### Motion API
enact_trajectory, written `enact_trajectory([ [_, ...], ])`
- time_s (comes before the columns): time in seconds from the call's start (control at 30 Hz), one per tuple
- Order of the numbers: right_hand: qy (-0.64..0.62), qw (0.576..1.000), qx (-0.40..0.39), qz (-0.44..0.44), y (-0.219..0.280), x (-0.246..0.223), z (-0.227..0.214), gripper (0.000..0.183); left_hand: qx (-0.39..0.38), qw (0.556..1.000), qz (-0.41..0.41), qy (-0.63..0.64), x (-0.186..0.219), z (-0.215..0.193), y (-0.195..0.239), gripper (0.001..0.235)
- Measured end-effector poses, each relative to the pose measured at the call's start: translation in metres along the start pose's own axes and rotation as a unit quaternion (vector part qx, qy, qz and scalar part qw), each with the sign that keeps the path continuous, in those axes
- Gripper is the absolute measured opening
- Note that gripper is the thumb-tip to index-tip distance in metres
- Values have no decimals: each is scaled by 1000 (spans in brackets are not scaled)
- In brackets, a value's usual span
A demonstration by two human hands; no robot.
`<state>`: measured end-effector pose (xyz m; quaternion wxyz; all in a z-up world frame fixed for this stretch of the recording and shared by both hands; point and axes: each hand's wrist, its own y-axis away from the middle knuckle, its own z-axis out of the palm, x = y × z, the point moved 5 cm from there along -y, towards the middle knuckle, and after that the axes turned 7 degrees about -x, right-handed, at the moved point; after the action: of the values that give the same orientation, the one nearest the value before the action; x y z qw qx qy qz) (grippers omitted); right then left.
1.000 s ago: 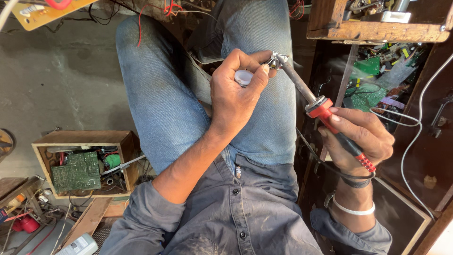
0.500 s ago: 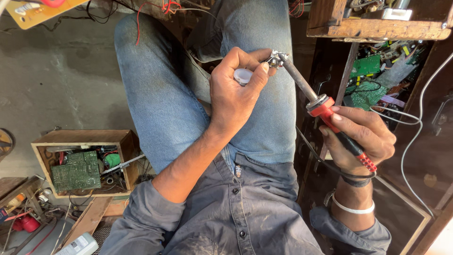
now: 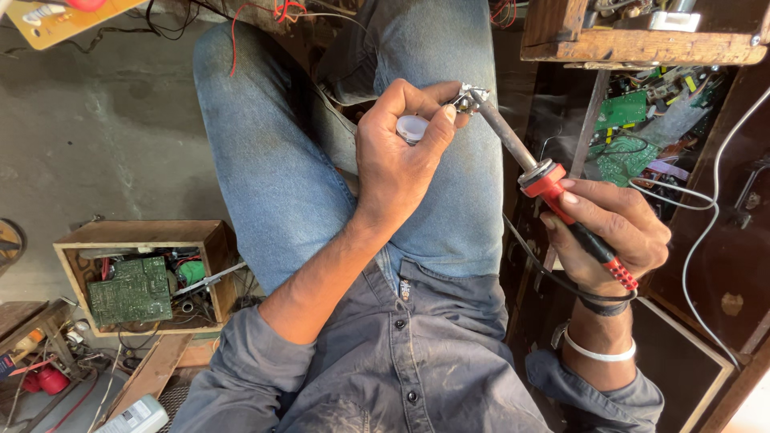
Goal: The person sits on the floor and solders wires to a small white plastic component using a soldering iron and solder wire. They also use a screwdriver to adjust the component and handle electrical tape during the process.
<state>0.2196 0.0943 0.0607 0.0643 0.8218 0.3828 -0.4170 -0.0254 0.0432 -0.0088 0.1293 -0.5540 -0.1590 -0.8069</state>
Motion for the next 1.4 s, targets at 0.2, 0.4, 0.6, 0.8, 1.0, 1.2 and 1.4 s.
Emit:
enact_trajectory([
  [0.2, -1, 1000, 1, 2, -3, -3, 0, 33, 0, 1000, 0, 6, -1, 0, 0, 13],
  [0.4, 10, 1000, 7, 5, -6, -6, -1, 32, 1, 1000, -3, 1, -1, 0, 0, 14],
  [0.6, -1, 1000, 7, 0, -5, -5, 0, 32, 5, 1000, 6, 6, 0, 0, 1, 13],
  [0.8, 17, 999, 44, 26, 8, 7, -12, 27, 7, 1000, -12, 11, -3, 0, 0, 13],
  [1.0, -31, 994, 96, 44, 23, 23, -23, 27, 9, 999, -30, 40, -5, -1, 0, 12],
  [1.2, -89, 981, 167, 45, 29, 32, -27, 36, 7, 998, -33, 52, -5, 0, 0, 12],
  [1.4, -146, 971, 179, 61, 28, 35, -24, 39, 0, 999, -21, 33, -2, -1, 0, 12],
])
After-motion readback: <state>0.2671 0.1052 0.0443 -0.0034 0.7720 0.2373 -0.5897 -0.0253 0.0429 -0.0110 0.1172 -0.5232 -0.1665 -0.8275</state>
